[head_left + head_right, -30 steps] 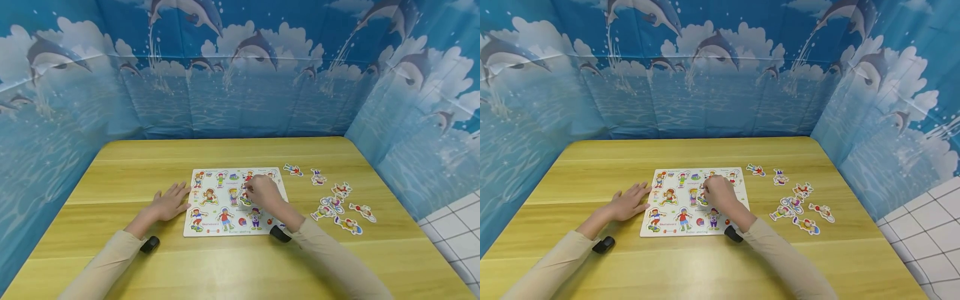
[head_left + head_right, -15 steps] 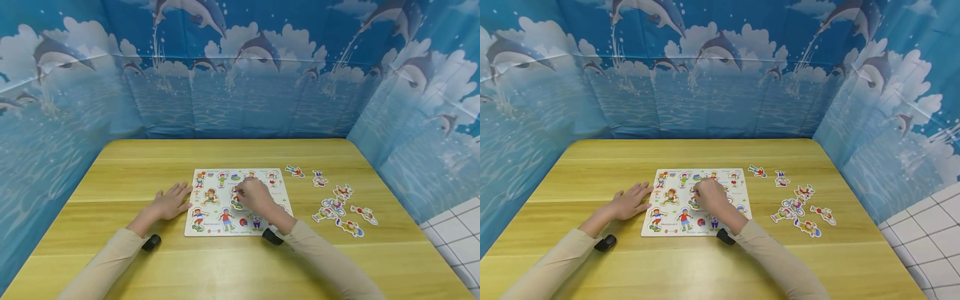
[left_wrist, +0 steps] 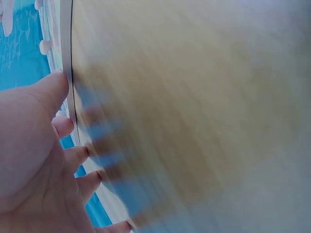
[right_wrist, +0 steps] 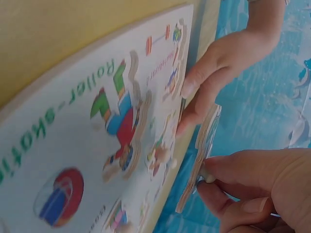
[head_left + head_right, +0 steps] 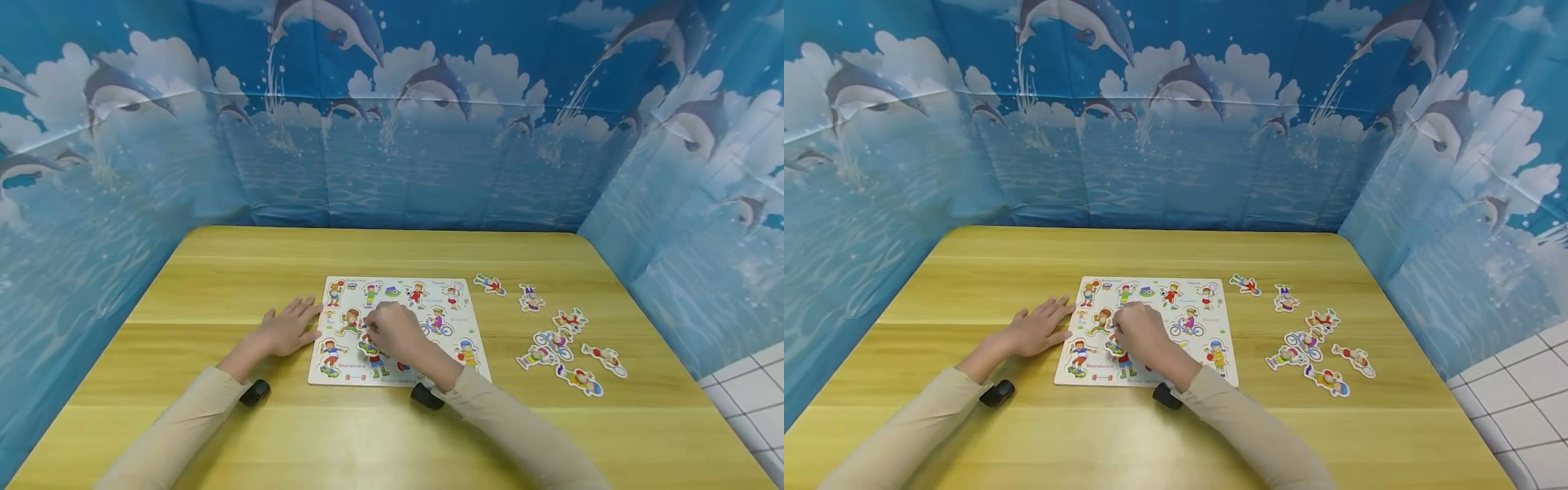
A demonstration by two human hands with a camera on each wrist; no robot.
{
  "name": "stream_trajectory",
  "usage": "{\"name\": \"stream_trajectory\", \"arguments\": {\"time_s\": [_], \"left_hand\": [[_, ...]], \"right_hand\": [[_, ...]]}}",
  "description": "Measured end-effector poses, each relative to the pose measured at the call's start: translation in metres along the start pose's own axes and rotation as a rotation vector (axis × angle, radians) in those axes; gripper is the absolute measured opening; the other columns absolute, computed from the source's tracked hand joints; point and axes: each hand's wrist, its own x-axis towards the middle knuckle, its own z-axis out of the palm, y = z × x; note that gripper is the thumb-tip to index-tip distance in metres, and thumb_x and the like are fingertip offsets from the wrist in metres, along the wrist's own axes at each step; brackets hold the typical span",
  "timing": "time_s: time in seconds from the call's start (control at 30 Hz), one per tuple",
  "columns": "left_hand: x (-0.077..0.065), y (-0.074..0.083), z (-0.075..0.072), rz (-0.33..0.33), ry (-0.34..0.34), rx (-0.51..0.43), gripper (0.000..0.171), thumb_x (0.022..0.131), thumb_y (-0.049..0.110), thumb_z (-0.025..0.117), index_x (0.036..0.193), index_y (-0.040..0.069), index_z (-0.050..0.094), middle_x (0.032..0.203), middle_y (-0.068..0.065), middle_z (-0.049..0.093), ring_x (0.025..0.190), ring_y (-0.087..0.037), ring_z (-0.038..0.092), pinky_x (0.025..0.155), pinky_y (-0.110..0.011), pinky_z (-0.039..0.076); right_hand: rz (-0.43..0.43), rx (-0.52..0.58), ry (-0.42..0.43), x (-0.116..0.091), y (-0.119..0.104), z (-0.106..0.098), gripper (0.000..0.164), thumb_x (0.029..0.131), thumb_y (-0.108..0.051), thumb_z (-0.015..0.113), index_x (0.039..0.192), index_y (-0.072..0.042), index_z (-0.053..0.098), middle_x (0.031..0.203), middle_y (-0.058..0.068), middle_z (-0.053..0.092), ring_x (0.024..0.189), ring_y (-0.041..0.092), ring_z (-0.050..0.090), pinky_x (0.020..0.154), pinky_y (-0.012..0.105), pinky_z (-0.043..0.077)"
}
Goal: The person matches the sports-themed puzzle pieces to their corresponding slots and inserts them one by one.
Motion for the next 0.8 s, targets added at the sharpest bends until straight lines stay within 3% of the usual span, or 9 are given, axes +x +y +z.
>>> {"name": "stream_trajectory", "arguments": {"time_s": [0.27, 0.43, 0.6, 0.8], "left_hand": [[-0.003, -0.003, 0.003, -0.023, -0.006, 0.014, 0.060, 0.099, 0.041, 0.040, 0.150, 0.015, 0.021, 0.159, -0.014, 0.013, 0.146, -0.039, 0.013, 0.105, -0.074, 0.016], [-0.004, -0.004, 0.002, -0.023, -0.012, 0.018, 0.060, 0.099, 0.040, 0.040, 0.150, 0.014, 0.022, 0.158, -0.015, 0.014, 0.145, -0.039, 0.014, 0.104, -0.074, 0.016], [0.001, -0.002, 0.003, -0.003, -0.010, 0.011, 0.060, 0.099, 0.042, 0.039, 0.150, 0.014, 0.023, 0.159, -0.014, 0.013, 0.145, -0.039, 0.014, 0.104, -0.075, 0.016], [0.004, -0.002, 0.001, -0.012, -0.015, 0.029, 0.060, 0.099, 0.042, 0.038, 0.150, 0.015, 0.021, 0.159, -0.014, 0.013, 0.146, -0.039, 0.013, 0.104, -0.074, 0.016]], "right_hand": [[-0.033, -0.015, -0.086, 0.007, -0.021, 0.015, 0.015, 0.082, -0.003, 0.064, 0.076, -0.011, 0.076, 0.070, 0.001, 0.068, 0.055, 0.002, 0.039, 0.046, 0.012, 0.027], [-0.043, -0.005, -0.124, 0.010, -0.030, 0.025, 0.017, 0.081, -0.002, 0.064, 0.075, -0.011, 0.076, 0.068, -0.001, 0.067, 0.053, 0.000, 0.040, 0.045, 0.010, 0.031], [-0.044, -0.023, -0.130, 0.012, -0.034, 0.028, 0.020, 0.077, 0.000, 0.064, 0.062, -0.012, 0.070, 0.060, -0.003, 0.061, 0.051, 0.002, 0.038, 0.043, 0.012, 0.028], [-0.051, -0.037, -0.149, 0.017, -0.036, 0.033, 0.017, 0.079, -0.002, 0.065, 0.068, -0.012, 0.073, 0.067, -0.001, 0.067, 0.054, 0.002, 0.044, 0.044, 0.011, 0.031]]}}
